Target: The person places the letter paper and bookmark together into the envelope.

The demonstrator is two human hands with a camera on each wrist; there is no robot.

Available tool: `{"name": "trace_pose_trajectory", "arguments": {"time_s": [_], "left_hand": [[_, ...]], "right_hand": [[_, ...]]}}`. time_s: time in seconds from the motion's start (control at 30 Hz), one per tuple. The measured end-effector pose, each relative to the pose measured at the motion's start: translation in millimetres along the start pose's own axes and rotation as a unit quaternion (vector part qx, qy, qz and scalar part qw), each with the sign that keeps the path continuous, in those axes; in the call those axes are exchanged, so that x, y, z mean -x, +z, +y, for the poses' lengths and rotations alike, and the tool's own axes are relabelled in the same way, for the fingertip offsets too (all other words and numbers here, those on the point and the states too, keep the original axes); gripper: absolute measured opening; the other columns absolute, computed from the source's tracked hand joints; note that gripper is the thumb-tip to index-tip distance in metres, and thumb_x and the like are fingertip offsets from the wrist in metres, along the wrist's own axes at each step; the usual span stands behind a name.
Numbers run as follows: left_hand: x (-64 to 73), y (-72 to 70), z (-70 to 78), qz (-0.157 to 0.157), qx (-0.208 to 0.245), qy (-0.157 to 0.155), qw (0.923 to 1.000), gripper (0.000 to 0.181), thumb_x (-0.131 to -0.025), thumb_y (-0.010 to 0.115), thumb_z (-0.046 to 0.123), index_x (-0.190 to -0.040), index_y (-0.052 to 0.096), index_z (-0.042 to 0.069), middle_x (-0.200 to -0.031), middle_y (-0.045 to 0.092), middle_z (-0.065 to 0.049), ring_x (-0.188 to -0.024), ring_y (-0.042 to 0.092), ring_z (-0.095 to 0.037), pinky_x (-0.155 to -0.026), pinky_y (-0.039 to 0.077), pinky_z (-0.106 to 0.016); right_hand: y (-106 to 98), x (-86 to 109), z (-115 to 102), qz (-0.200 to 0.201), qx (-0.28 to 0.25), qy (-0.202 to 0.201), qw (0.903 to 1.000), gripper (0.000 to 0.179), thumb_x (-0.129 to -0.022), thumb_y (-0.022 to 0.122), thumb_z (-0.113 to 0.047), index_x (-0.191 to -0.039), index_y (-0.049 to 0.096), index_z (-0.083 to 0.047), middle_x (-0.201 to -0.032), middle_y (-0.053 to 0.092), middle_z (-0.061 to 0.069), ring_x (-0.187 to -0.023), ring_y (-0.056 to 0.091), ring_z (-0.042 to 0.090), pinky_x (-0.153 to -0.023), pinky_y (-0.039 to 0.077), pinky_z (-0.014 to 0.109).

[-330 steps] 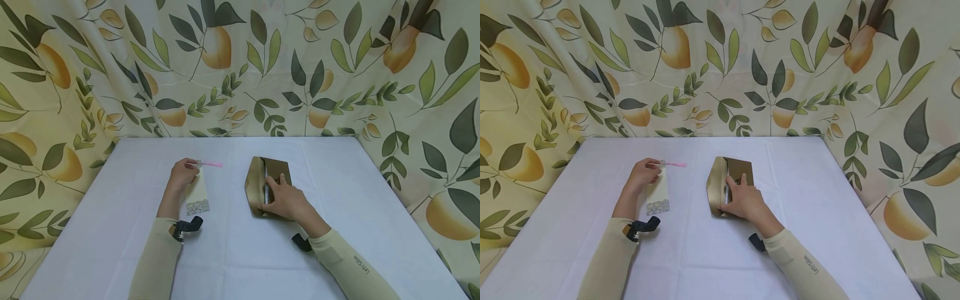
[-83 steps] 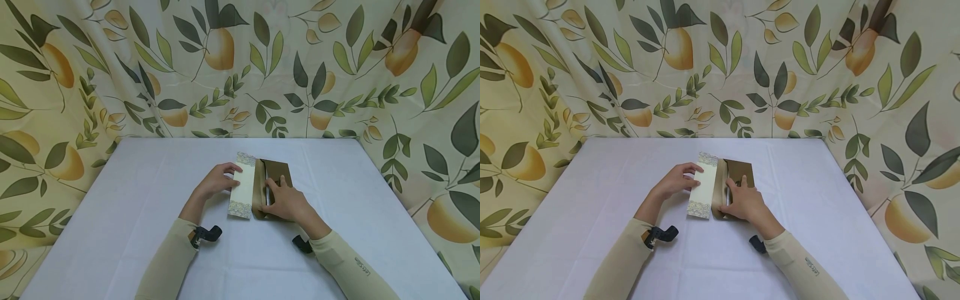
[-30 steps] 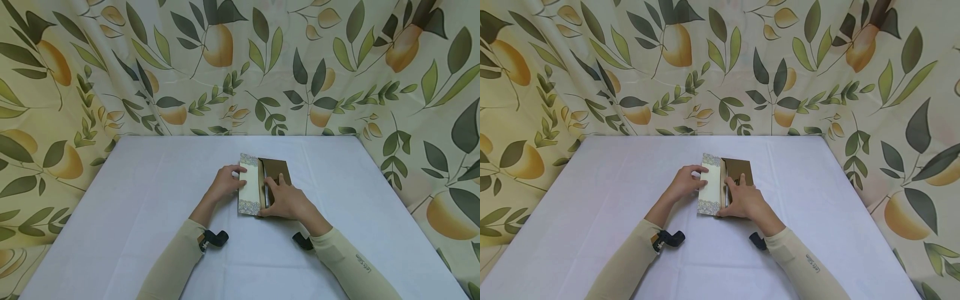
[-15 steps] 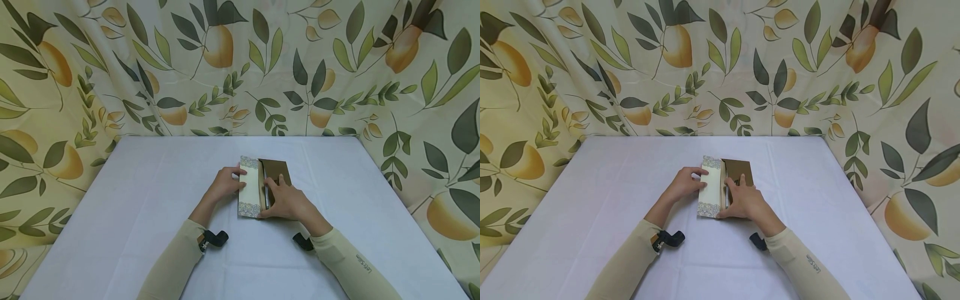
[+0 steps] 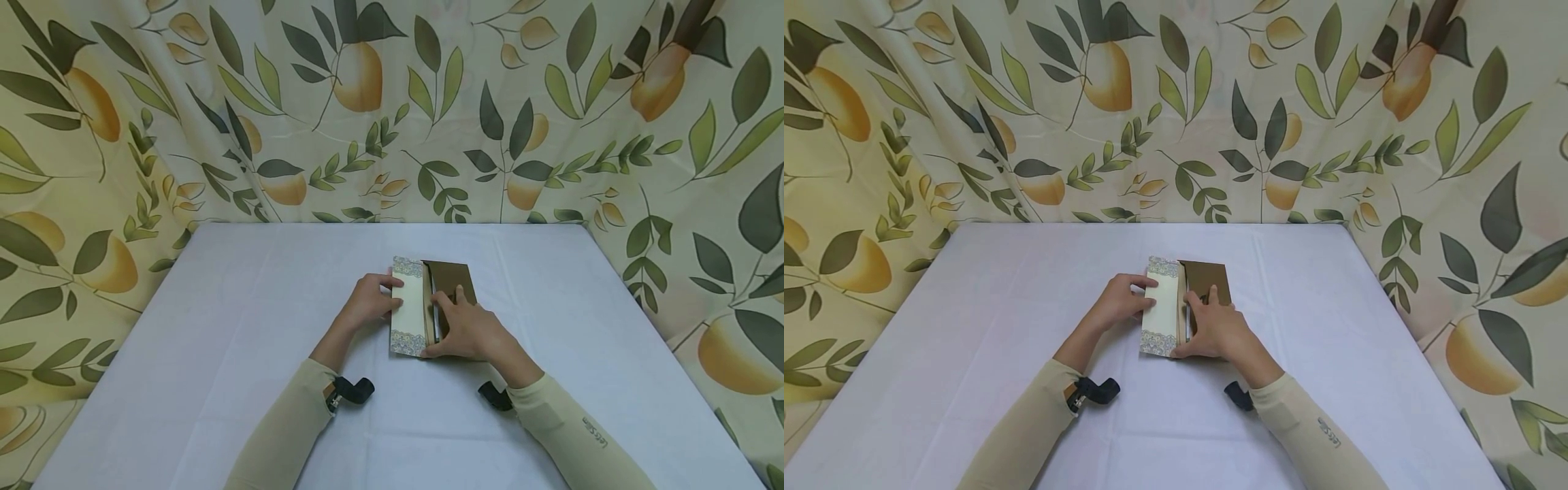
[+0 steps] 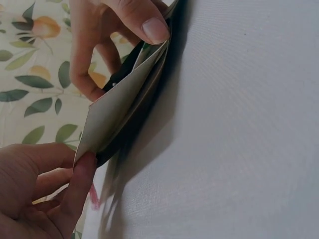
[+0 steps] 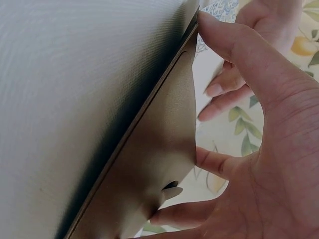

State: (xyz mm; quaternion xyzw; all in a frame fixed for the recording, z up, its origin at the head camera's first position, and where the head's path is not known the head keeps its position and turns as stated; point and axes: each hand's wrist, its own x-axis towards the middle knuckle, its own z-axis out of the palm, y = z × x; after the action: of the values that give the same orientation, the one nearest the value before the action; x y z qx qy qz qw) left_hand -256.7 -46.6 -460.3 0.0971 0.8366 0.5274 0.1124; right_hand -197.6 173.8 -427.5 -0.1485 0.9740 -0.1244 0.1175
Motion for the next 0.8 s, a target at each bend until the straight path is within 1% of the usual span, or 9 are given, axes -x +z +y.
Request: {"name": "trace_pose_trajectory", "arguments": {"time_s": [0.17, 0.4, 0.57, 0.8], "left_hand": [[-0.2, 1.4, 0.4, 0.002, 0.004, -0.003, 1.0, 0.036, -0.09, 0.077, 0.003, -0.125, 0.073, 0.002, -0.118, 0.068, -0.014, -0.064, 0.071, -0.018, -0.06, 0.056, -0.029], [-0.1, 2.9, 1.1, 0.007, 0.004, -0.007, 0.9999, 0.036, -0.089, 0.078, 0.004, -0.124, 0.074, 0.002, -0.118, 0.069, -0.015, -0.06, 0.069, -0.017, -0.057, 0.054, -0.027], [-1.1, 3.7, 0.4, 0.01, 0.004, -0.014, 0.9999, 0.035, -0.089, 0.078, 0.003, -0.124, 0.074, 0.003, -0.117, 0.07, -0.013, -0.059, 0.068, -0.015, -0.058, 0.053, -0.026], [-2.2, 5.8, -1.1, 0.009, 0.001, -0.003, 1.0, 0.036, -0.09, 0.077, 0.003, -0.125, 0.073, 0.002, -0.118, 0.07, -0.014, -0.061, 0.068, -0.015, -0.057, 0.053, -0.026]], "right_hand": [[-0.2, 0.0, -0.1, -0.002, 0.001, -0.001, 1.0, 0.106, -0.068, 0.087, -0.068, -0.149, 0.044, -0.015, -0.153, 0.025, 0.046, -0.104, 0.062, 0.059, -0.072, 0.056, 0.062], [-0.9, 0.8, -0.9, -0.004, 0.001, -0.005, 1.0, 0.106, -0.069, 0.087, -0.066, -0.151, 0.044, -0.015, -0.153, 0.025, 0.046, -0.109, 0.06, 0.06, -0.076, 0.055, 0.063], [-1.5, 0.7, -1.2, -0.009, 0.001, -0.003, 1.0, 0.105, -0.069, 0.087, -0.066, -0.151, 0.044, -0.015, -0.153, 0.025, 0.046, -0.108, 0.061, 0.059, -0.076, 0.056, 0.062], [-2.9, 0.3, -1.2, -0.014, -0.002, -0.004, 0.9999, 0.102, -0.071, 0.086, -0.064, -0.15, 0.043, -0.016, -0.153, 0.024, 0.047, -0.109, 0.061, 0.059, -0.075, 0.056, 0.061]]}}
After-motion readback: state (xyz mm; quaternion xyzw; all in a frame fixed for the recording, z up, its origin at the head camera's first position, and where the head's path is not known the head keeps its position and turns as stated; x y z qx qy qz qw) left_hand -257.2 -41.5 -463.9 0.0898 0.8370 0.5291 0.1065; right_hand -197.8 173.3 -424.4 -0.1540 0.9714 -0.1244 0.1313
